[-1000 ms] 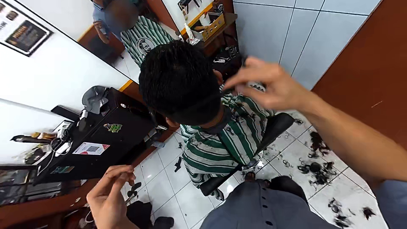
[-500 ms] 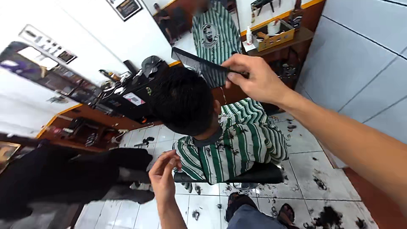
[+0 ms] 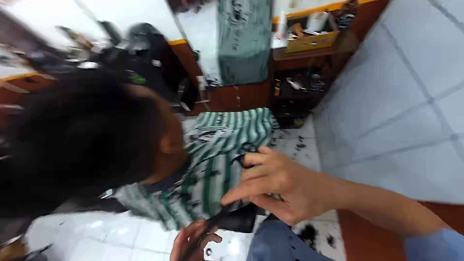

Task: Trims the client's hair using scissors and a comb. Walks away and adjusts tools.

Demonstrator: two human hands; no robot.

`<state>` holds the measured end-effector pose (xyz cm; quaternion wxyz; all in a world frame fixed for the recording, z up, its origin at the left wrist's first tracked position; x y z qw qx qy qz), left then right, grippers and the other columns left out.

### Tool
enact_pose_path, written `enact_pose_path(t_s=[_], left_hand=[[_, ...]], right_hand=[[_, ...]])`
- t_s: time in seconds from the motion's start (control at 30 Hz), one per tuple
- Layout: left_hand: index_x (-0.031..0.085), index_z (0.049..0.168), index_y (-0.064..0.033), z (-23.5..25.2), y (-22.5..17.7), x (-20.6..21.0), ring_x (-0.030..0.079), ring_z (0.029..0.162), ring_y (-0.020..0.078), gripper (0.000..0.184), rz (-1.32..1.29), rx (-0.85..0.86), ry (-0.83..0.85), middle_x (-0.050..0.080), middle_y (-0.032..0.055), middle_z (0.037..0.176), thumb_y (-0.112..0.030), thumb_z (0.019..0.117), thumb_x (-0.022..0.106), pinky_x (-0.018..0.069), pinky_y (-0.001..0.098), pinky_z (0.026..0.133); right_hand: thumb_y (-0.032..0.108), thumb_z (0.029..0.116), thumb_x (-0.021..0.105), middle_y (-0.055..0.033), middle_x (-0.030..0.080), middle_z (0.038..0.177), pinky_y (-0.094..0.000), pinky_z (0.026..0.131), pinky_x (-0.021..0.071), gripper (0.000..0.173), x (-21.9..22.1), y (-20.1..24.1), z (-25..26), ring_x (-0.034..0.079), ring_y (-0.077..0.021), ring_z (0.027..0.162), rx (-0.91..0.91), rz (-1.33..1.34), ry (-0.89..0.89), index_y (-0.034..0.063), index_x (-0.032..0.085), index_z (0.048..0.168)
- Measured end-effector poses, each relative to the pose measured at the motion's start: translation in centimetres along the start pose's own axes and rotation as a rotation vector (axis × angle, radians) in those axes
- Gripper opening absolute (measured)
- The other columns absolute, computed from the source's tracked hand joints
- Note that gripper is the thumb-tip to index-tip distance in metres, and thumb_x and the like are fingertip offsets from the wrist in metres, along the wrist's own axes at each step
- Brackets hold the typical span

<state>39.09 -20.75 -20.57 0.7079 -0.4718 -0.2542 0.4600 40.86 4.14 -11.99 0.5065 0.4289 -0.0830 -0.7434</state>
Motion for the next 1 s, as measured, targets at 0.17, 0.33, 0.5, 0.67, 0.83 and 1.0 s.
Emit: enact_pose_path(t_s=[0.17,0.33,0.5,0.67,0.83,1.0], left_hand=[[0.044,0.152,-0.0423,5.5,5.4,16.4,0.040,0.146,0.0062,0.055,-0.219,-0.073,0.108,0.041,-0.0178,0.160,-0.057,0.0998,0.053,0.0415,0.0298,0.116],[0.074,0.116,-0.0202,10.6,11.1,27.9,0.056,0.135,0.0292,0.047,-0.555,-0.186,0.082,0.069,0.0073,0.133,-0.052,0.1068,0.040,0.0421,0.0439,0.117],[0.063,0.110,-0.0054,14.9,20.9,34.3,0.063,0.051,0.0068,0.045,-0.477,-0.587,-0.049,0.063,-0.0073,0.059,-0.024,0.1106,0.022,0.0601,0.0263,0.057],[0.066,0.124,-0.0010,18.4,35.7,41.1,0.032,0.044,0.0063,0.049,0.112,-1.056,0.042,0.037,-0.0059,0.058,-0.032,0.1125,0.031,0.0320,0.0249,0.043],[0.066,0.126,0.0029,29.5,45.0,46.5,0.060,0.082,0.0205,0.041,0.455,-1.009,-0.009,0.067,0.0142,0.094,-0.021,0.1103,0.036,0.0498,0.0407,0.080],[0.056,0.139,0.0028,40.9,55.0,50.8,0.067,0.106,0.0380,0.040,0.543,-0.877,0.170,0.066,0.0267,0.122,-0.016,0.1049,0.050,0.0518,0.0570,0.094]], right_hand=[[0.006,0.0965,0.057,-0.0110,0.074,0.088,-0.0400,0.084,0.0492,0.024,-3.2,-7.3,-10.7,0.066,-0.0206,0.086,0.286,0.291,0.107,0.0019,0.077,0.110],[0.012,0.0993,0.047,-0.0039,0.074,0.108,-0.0295,0.081,0.0580,0.033,-9.4,-17.5,-24.2,0.069,-0.0114,0.097,1.008,0.835,-0.505,0.0023,0.069,0.121],[0.011,0.1084,0.033,-0.0060,0.069,0.096,-0.0273,0.078,0.0571,0.034,-11.8,-29.8,-34.9,0.069,-0.0129,0.086,1.614,1.058,-0.985,-0.0018,0.056,0.129],[0.002,0.1009,0.051,-0.0115,0.069,0.099,-0.0300,0.071,0.0578,0.035,-15.6,-44.4,-34.6,0.067,-0.0146,0.077,1.679,0.772,-0.590,-0.0057,0.055,0.135],[0.009,0.1018,0.057,-0.0275,0.066,0.120,-0.0512,0.085,0.0617,0.044,-20.3,-65.7,-32.4,0.073,-0.0364,0.096,1.611,0.294,-0.308,-0.0035,0.051,0.143],[0.027,0.1078,0.050,-0.0291,0.044,0.154,-0.0593,0.122,0.0237,0.051,-21.2,-79.3,-30.4,0.035,-0.0436,0.148,1.641,-0.042,0.076,-0.0042,0.048,0.148]])
Point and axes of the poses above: each hand's wrist, its own z-axis towards the middle knuckle, its own x-axis out of the palm, y = z × x, the point moved 5 cm from there along z, towards the middle knuckle
